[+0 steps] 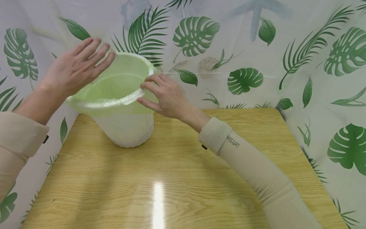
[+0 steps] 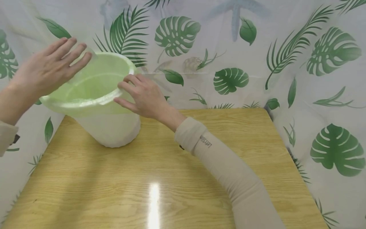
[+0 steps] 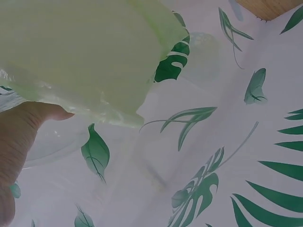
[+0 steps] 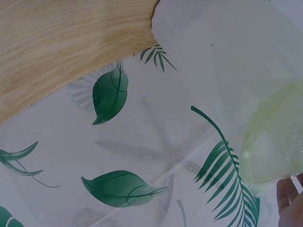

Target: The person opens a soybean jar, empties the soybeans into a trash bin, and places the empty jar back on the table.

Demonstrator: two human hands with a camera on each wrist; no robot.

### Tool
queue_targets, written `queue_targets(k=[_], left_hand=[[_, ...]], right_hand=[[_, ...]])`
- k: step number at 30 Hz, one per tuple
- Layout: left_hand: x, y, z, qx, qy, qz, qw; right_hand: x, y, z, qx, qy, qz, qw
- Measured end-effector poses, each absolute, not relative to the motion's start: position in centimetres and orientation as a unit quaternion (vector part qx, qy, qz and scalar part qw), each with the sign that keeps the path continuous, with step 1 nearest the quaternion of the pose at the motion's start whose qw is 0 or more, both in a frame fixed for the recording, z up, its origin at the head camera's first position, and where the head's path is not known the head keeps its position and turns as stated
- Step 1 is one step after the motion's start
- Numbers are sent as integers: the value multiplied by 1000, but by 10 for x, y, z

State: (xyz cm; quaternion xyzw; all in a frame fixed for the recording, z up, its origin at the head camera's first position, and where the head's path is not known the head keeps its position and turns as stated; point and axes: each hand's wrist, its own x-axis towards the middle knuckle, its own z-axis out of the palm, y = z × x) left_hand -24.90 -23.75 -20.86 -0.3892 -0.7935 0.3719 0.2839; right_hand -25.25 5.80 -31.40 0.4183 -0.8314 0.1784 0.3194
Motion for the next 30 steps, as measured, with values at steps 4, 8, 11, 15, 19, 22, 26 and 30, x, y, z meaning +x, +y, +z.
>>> queue_targets(k=[4, 8, 11, 15, 19, 22, 26, 30], left_hand=[[-248, -241, -209, -384, -798, 369, 282], [-248, -244, -209, -388, -781, 401, 282], [-247, -244, -210, -388, -767, 428, 279], [-248, -241, -211, -391, -748, 456, 283], [-249, -239, -212, -390, -736, 468, 296], [-249, -238, -210, -384, -729, 479, 303], [-249, -238, -208, -381, -727, 478, 313], [-247, -240, -208, -380, -747, 448, 311]], right_hand=[[-253, 58, -314, 418, -831, 179, 319], [-252, 59, -314, 417, -832, 179, 319], [-252, 59, -315, 416, -833, 178, 318], [-252, 59, -314, 417, -833, 177, 318], [-251, 59, -314, 418, -832, 177, 319], [-251, 59, -314, 418, -831, 178, 321], [-251, 58, -314, 416, -831, 178, 322], [-252, 57, -314, 418, -832, 178, 320]])
